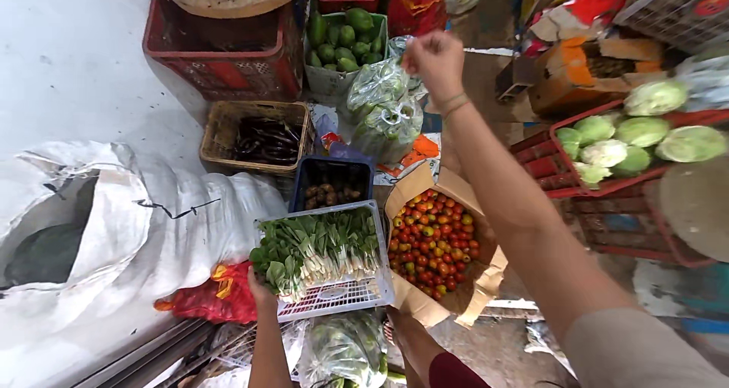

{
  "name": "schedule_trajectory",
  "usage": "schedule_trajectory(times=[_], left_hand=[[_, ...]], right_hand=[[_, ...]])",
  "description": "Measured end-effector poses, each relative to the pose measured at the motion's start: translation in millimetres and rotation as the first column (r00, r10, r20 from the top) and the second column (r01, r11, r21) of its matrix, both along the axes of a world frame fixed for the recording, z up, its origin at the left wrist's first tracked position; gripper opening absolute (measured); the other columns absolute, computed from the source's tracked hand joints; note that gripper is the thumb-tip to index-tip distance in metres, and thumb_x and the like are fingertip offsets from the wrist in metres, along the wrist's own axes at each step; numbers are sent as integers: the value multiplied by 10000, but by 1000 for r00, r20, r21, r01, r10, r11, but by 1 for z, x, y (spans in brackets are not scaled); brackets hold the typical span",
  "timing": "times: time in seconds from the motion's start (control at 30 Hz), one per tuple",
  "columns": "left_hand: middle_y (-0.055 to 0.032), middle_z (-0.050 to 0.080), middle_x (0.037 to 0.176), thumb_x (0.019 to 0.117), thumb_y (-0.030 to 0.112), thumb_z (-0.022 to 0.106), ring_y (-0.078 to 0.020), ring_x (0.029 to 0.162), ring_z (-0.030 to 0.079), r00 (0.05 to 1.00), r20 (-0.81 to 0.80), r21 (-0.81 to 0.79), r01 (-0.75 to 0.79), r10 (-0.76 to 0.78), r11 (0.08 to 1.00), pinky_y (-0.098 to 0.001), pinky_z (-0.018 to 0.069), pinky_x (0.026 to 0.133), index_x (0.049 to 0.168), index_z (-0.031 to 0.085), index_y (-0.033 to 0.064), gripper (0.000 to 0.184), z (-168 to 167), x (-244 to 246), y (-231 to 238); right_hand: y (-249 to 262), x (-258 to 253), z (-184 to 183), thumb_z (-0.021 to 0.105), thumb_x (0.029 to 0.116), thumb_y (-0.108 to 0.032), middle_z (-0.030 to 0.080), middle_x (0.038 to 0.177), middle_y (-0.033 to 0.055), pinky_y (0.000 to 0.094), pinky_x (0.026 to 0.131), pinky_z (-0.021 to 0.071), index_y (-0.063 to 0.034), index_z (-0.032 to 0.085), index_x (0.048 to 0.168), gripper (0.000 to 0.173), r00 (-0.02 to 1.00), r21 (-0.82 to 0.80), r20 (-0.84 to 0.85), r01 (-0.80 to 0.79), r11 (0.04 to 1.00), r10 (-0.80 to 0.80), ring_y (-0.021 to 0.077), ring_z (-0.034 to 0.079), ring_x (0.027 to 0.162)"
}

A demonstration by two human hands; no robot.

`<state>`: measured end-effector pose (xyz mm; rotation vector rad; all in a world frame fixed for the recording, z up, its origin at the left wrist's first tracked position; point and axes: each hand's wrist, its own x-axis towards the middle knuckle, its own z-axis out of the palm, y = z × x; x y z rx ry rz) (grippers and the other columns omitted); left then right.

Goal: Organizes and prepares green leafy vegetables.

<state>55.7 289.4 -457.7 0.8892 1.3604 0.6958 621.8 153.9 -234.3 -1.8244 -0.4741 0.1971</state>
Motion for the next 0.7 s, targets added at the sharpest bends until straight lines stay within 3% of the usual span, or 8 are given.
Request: schedule_trajectory(times=[0.07,0.13,0.23,0.3,0.4,0.47,0.6,0.7], left_hand=[[-43,668,1136,1111,416,236,-105,1019,657,1000,-2,8,-2,2,1000,-362,565,881,1340,538,87,502,-1,-3,1],[-35,669,1103,1108,423,237,-101,993,660,1000,-5,23,-6,6,1000,-358,569,863,1316,547,92,499,-5,-7,1],[-37,660,1142,1104,440,205,-105,1023,650,999,7,25,39,-39,999,-370,561,888,1349,524,92,532,-6,-7,3],[-39,670,1181,1099,475,164,-113,1055,656,995,45,10,88,-89,996,-389,566,908,1382,509,107,578,-7,-7,7],[-45,663,1177,1097,490,128,-120,1038,654,994,31,-13,107,-107,994,-398,565,892,1381,495,110,600,2,-3,11],[-68,644,1223,1099,478,158,-135,1070,639,994,-25,-10,103,-103,995,-405,551,913,1405,483,99,586,3,-2,9],[-205,583,1384,1113,468,219,-265,1228,597,928,-342,-12,150,-145,989,-477,489,1031,1452,483,6,631,8,-5,8],[-251,596,1342,1109,487,257,-312,1188,608,861,-460,-54,217,-218,975,-511,491,1001,1393,531,-36,655,25,-9,5]], right_hand=[[13,30,30,658,1003,-284,674,1290,137,382,916,605,5,393,1525,653,998,-51,60,-26,998,29,209,707,1077],[19,43,43,656,998,-288,548,1489,152,344,1017,556,-19,252,1606,778,995,-86,79,-52,995,58,197,636,1244],[4,-1,16,553,1046,-214,673,1234,173,401,946,572,12,551,1387,409,981,-184,87,-155,971,173,221,686,1067],[-25,-70,-41,534,1062,-208,691,1203,176,459,962,577,-4,610,1324,340,953,-370,-19,-287,883,302,259,700,1066],[-89,-194,-155,642,997,-335,659,1194,270,647,926,524,29,558,1355,517,817,-635,-392,-573,518,423,434,664,1089],[-121,-248,-200,622,1012,-399,630,1250,305,657,976,494,71,498,1394,619,689,-585,-642,-723,367,335,465,634,1155],[-151,-296,-227,532,1068,-313,662,1080,257,545,902,537,57,577,1266,422,655,-463,-714,-707,534,248,378,678,988],[-158,-304,-225,521,1052,-263,672,1083,250,553,897,546,49,582,1247,373,720,-526,-658,-650,548,222,382,689,1005]])
